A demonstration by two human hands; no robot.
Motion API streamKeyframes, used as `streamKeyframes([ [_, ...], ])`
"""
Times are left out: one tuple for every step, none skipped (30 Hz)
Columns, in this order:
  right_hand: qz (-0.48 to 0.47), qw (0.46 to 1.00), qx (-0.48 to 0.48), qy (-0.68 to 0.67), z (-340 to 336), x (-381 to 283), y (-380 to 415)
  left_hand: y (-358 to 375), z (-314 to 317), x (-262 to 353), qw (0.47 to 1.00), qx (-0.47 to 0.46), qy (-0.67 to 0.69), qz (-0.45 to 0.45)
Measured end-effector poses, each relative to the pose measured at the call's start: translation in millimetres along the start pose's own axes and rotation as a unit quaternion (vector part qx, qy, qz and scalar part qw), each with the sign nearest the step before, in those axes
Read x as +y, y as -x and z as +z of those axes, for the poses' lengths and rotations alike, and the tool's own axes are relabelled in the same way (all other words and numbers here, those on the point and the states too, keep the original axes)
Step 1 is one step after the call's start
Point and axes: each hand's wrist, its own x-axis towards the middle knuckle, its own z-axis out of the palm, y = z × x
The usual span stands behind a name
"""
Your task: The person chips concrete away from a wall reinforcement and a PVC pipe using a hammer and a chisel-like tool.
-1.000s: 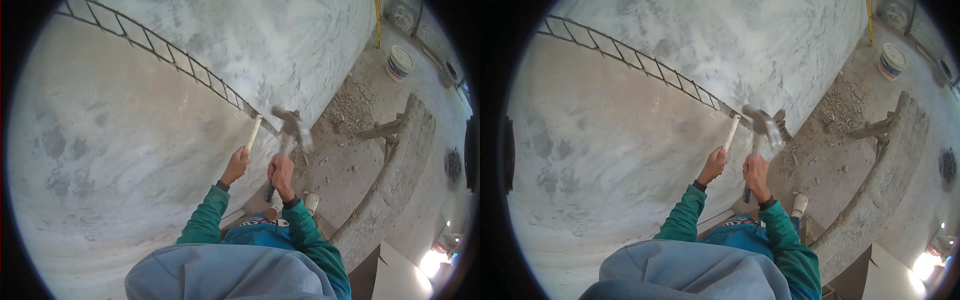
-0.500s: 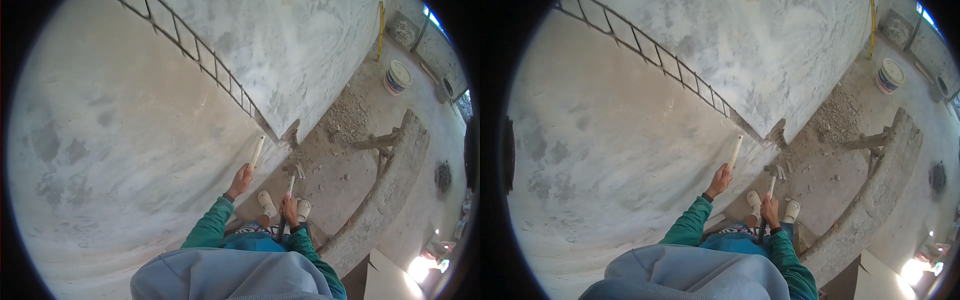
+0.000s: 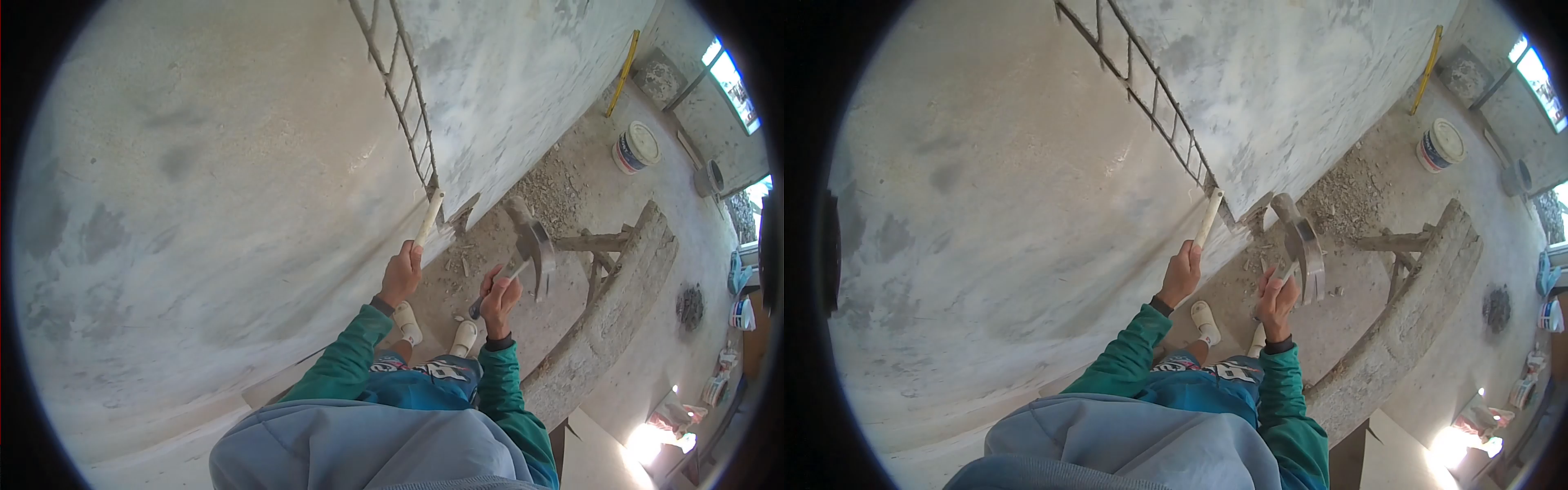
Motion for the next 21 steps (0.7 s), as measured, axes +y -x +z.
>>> streamKeyframes([
  [0.001, 1.0, -0.002, 0.003, 3.3, -8.1, -2.4, 1.3, -0.2, 3.3, 0.999, 0.008, -0.038, -0.01],
  [-0.057, 0.997, 0.013, -0.045, 9.8, -16.3, -4.1, 1.0, 0.4, 3.8, 0.997, 0.014, -0.078, -0.019],
  [-0.112, 0.989, 0.029, -0.094, 17.0, -24.8, -3.4, 0.2, 0.7, 2.3, 0.997, 0.013, -0.077, -0.022],
  [-0.108, 0.989, 0.028, -0.093, 25.1, -35.9, -1.5, -0.8, 1.1, -1.3, 0.998, 0.005, -0.067, -0.017],
  [-0.134, 0.982, 0.053, -0.122, 34.0, -47.3, -1.3, -1.7, 0.9, -2.0, 0.998, -0.001, -0.056, -0.01],
  [-0.162, 0.972, 0.078, -0.151, 40.8, -52.5, -2.9, -1.5, 1.3, -1.5, 0.998, 0.0, -0.057, -0.011],
  [-0.162, 0.972, 0.078, -0.152, 45.7, -50.0, -4.5, -0.1, 1.6, 1.5, 0.999, 0.001, -0.047, -0.019],
  [-0.202, 0.963, 0.084, -0.158, 51.6, -43.2, -5.7, -0.1, 1.4, 3.6, 0.999, 0.002, -0.038, -0.026],
  [-0.242, 0.952, 0.09, -0.163, 56.7, -34.3, -5.3, -1.8, 2.5, 2.7, 0.999, 0.003, -0.04, -0.027],
  [-0.239, 0.953, 0.092, -0.164, 61.2, 5.4, 1.6, -2.4, 5.1, -1.3, 0.999, 0.017, -0.038, -0.016],
  [-0.156, 0.986, 0.015, 0.053, 63.9, 68.2, 13.9, -1.1, 7.6, -4.9, 0.999, 0.027, -0.036, -0.004],
  [-0.066, 0.959, -0.06, 0.268, 61.7, 100.6, 18.3, -3.9, 8.0, -5.1, 0.999, 0.023, -0.036, 0.002],
  [-0.067, 0.958, -0.054, 0.272, 58.6, 96.3, 11.3, -7.2, 7.7, -4.8, 0.999, 0.024, -0.021, 0.006],
  [-0.015, 0.978, -0.024, 0.209, 59.7, 86.7, 1.7, -6.6, 6.6, -6.1, 1.0, 0.024, -0.009, 0.01],
  [0.032, 0.989, 0.007, 0.141, 59.0, 76.5, -9.4, -8.9, 6.4, -6.3, 1.0, 0.022, -0.009, 0.017],
  [0.024, 0.99, 0.009, 0.14, 51.8, 67.7, -18.2, -14.1, 7.5, -6.1, 0.999, 0.024, -0.005, 0.02],
  [0.047, 0.995, 0.01, 0.086, 42.3, 56.7, -9.0, -6.4, 6.9, -8.8, 1.0, 0.017, -0.006, 0.012],
  [0.069, 0.997, 0.013, 0.032, 34.1, 46.3, -2.1, -3.1, 7.7, -11.2, 1.0, 0.012, -0.009, 0.01],
  [0.068, 0.997, 0.015, 0.03, 32.9, 20.8, -5.2, -7.3, 7.7, -8.3, 1.0, 0.003, 0.005, -0.001],
  [-0.023, 0.996, 0.055, -0.063, 36.1, -12.1, -4.3, -7.2, 7.6, -8.0, 1.0, -0.005, 0.018, -0.017],
  [-0.113, 0.977, 0.094, -0.155, 39.9, -27.9, -1.8, -5.8, 9.0, -9.1, 1.0, -0.005, 0.015, -0.02],
])
